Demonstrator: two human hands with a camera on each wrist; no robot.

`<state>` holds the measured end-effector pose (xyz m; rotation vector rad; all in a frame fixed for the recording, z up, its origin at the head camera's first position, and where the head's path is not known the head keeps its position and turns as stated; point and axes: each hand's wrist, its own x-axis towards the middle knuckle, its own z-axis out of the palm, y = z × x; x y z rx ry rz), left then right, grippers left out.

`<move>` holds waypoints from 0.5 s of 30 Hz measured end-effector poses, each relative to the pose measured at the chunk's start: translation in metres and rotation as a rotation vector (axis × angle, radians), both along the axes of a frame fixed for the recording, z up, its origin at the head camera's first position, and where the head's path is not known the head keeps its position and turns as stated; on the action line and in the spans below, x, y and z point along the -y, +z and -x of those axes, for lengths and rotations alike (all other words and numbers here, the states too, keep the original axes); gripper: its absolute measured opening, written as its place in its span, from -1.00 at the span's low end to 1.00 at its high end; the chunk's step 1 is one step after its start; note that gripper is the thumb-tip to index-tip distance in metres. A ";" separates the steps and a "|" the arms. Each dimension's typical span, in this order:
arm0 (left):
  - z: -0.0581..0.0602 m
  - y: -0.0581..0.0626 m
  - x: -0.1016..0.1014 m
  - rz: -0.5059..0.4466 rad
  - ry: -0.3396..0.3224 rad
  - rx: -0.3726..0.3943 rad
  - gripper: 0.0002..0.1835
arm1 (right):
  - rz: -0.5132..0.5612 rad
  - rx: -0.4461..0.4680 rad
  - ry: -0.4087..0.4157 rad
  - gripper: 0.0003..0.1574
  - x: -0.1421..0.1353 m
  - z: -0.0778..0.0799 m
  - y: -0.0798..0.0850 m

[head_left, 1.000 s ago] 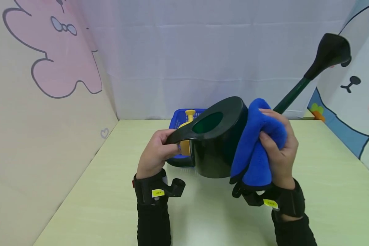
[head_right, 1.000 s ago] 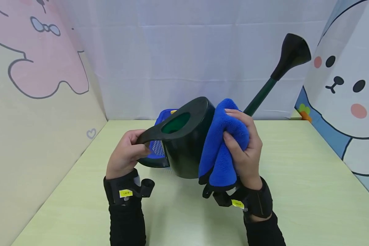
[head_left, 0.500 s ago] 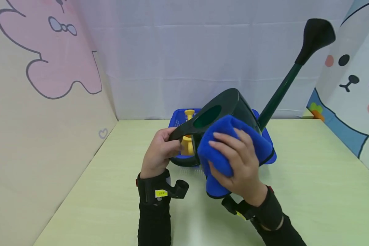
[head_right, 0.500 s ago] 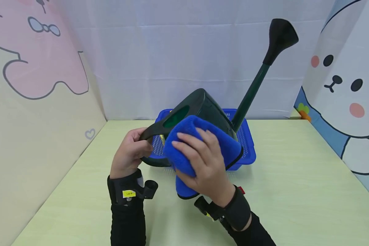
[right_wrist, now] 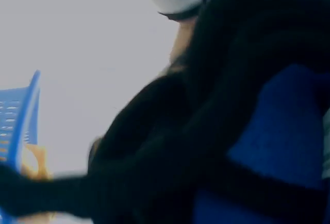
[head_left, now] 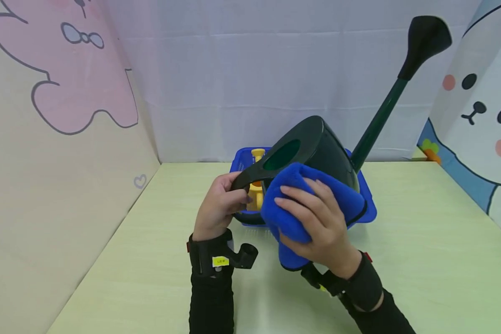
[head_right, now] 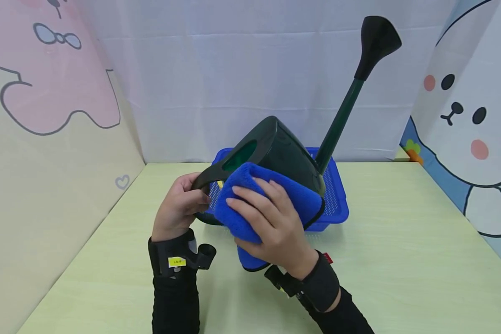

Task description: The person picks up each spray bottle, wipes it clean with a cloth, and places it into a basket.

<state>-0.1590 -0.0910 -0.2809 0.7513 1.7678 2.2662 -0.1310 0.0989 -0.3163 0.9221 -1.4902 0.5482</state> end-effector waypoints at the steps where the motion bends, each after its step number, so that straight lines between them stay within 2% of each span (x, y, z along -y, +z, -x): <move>1: 0.000 0.000 0.000 -0.003 -0.004 -0.001 -0.83 | 0.053 0.009 0.018 -0.51 -0.003 0.001 0.002; 4: -0.001 0.000 0.001 -0.003 -0.011 -0.017 -0.85 | 0.234 0.063 0.106 -0.51 -0.013 0.002 0.006; 8: -0.003 0.001 0.004 0.001 -0.015 -0.045 -0.86 | 0.415 0.150 0.223 -0.47 -0.025 0.002 0.013; 11: -0.003 0.001 0.009 -0.011 -0.024 -0.061 -0.83 | 0.493 0.231 0.286 -0.51 -0.032 -0.001 0.017; 15: -0.003 0.001 0.014 -0.035 -0.057 -0.092 -0.78 | 0.538 0.336 0.313 -0.57 -0.041 -0.004 0.019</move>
